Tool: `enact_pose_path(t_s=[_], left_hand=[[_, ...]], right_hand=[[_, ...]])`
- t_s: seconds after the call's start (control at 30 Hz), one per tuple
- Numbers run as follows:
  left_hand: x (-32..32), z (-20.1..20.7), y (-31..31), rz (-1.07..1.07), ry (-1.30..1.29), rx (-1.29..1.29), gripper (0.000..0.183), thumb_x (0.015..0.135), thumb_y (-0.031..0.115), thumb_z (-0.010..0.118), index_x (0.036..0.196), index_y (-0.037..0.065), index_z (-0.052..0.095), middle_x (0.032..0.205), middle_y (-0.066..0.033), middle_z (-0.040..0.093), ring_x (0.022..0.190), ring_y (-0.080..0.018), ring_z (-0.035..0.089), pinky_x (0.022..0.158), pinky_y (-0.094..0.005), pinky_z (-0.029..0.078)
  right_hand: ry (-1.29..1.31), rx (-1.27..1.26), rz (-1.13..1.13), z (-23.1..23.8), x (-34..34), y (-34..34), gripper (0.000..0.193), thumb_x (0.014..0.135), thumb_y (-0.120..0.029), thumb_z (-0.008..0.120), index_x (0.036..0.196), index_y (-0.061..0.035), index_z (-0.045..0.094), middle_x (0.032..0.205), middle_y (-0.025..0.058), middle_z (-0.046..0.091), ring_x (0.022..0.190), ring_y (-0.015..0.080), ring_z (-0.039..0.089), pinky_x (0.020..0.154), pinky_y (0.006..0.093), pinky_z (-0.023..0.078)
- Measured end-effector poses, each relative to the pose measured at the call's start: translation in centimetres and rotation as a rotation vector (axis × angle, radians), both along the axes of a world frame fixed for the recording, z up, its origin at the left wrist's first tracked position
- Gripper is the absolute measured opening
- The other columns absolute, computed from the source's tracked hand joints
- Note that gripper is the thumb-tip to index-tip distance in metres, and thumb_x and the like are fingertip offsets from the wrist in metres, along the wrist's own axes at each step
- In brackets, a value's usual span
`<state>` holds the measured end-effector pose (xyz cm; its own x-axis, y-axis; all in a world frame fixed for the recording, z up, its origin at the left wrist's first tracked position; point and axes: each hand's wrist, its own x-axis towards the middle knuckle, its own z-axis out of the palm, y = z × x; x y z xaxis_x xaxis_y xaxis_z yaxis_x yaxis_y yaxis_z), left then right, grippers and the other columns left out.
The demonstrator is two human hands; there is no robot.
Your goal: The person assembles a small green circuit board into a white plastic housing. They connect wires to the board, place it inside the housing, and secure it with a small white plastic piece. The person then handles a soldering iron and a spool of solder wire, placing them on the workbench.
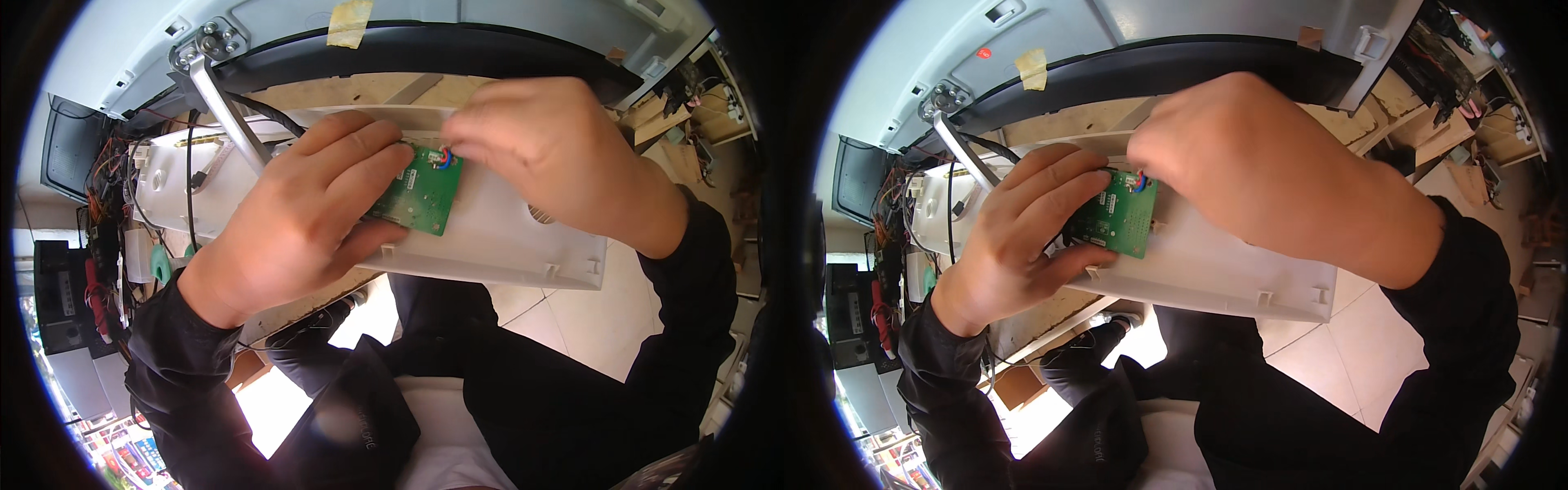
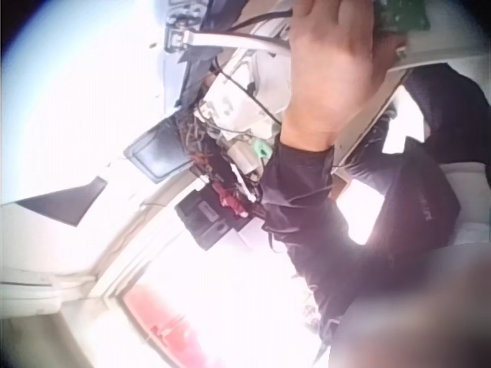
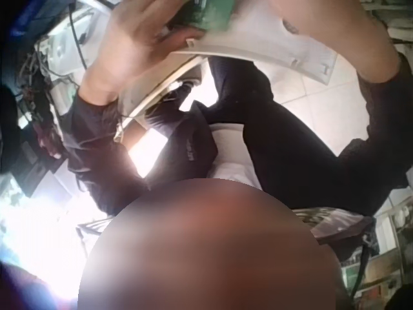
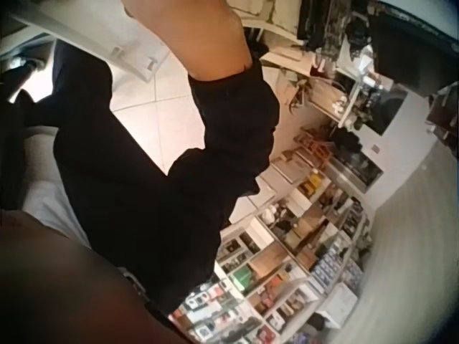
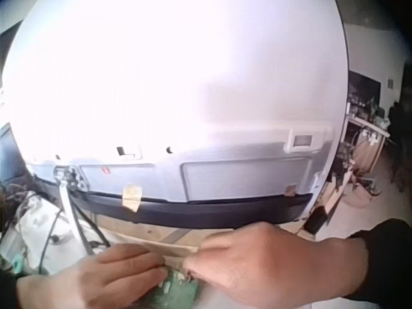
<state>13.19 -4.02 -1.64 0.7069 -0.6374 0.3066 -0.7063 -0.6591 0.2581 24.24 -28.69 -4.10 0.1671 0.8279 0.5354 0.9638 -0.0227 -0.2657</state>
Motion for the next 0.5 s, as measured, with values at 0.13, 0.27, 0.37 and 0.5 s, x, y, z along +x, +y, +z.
enact_pose_path(t_s=[0.13, 0.27, 0.37, 0.5], left_hand=[[0.2, 0.1, 0.1, -0.025, 0.004, 0.008, 0.072, 0.065, 0.013, 0.092, 0.127, -0.006, 0.062, 0.127, -0.0236, 0.065, 0.115, -0.045, 0.063, 0.096, -0.0502, 0.054], [0.2, 0.1, 0.2, -0.034, 0.012, 0.009, 0.072, 0.065, 0.013, 0.091, 0.128, -0.006, 0.062, 0.128, -0.0241, 0.065, 0.116, -0.0456, 0.063, 0.096, -0.0506, 0.054], [0.2, 0.1, 0.2, -0.049, 0.01, 0.011, 0.072, 0.066, 0.013, 0.091, 0.128, -0.007, 0.062, 0.128, -0.0249, 0.065, 0.116, -0.0462, 0.063, 0.096, -0.0507, 0.054], [0.2, -0.2, 0.3, -0.059, 0.022, -0.004, 0.071, 0.066, 0.013, 0.091, 0.128, -0.008, 0.062, 0.127, -0.0258, 0.064, 0.115, -0.0466, 0.062, 0.096, -0.0508, 0.054]], right_hand=[[-0.11, -0.182, 0.066, 1.5, 0.3, -0.3, 0.026, 0.078, -0.002, 0.073, 0.103, 0.0044, 0.07, 0.086, 0.014, 0.065, 0.074, 0.0312, 0.067, 0.064, 0.0347, 0.058], [-0.173, -0.18, 0.084, 1.2, 0.4, -0.2, 0.031, 0.074, -0.001, 0.071, 0.104, 0.0049, 0.068, 0.087, 0.013, 0.064, 0.074, 0.0303, 0.066, 0.062, 0.0356, 0.057], [-0.189, -0.144, 0.071, 0.9, 0.2, -0.1, 0.032, 0.073, 0.0, 0.071, 0.104, 0.0049, 0.068, 0.087, 0.0125, 0.063, 0.074, 0.03, 0.066, 0.062, 0.0362, 0.057], [-0.188, -0.136, 0.056, 0.7, 0.0, 0.1, 0.032, 0.072, 0.0, 0.071, 0.104, 0.0049, 0.067, 0.086, 0.0122, 0.062, 0.074, 0.03, 0.066, 0.061, 0.0369, 0.057]])
